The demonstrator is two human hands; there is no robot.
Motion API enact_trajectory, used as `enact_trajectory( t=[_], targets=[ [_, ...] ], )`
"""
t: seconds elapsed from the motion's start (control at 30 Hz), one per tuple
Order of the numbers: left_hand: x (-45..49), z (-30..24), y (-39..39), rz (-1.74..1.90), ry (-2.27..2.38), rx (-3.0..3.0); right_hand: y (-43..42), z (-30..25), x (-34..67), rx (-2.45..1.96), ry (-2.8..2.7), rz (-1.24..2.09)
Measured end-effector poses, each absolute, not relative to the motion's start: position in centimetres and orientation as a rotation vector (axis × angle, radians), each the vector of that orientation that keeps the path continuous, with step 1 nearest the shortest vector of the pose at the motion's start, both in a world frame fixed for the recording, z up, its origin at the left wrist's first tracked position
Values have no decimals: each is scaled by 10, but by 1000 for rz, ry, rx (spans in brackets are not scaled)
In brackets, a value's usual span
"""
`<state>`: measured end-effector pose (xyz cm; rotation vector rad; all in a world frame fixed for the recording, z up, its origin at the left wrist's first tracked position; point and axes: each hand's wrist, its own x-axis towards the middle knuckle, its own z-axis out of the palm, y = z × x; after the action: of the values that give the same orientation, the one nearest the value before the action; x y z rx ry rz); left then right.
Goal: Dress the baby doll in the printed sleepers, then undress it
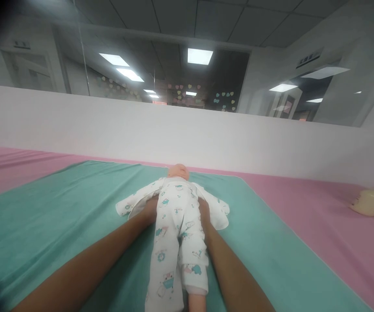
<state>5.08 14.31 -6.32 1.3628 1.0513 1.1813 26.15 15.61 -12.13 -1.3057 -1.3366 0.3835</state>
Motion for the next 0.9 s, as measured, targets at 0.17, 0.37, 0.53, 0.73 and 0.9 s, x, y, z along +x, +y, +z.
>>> enact_trajectory(
  t=[0.17,0.37,0.53,0.73,0.9],
  targets=[
    [49,-77,157,1220,1138,1656,153,-117,269,-1384,-1439,262],
    [43,-83,166,1214,1325,1926,144,-104,267,-1515,-1650,144],
    [40,-86,175,1118,1427,2018,140,-100,263,-1570,-1535,214],
    [35,-86,179,1141,1414,2047,146,-101,265,-1557,-1373,276],
    [32,-81,175,1251,1540,1960,143,-91,261,-1434,-1193,285]
  ],
)
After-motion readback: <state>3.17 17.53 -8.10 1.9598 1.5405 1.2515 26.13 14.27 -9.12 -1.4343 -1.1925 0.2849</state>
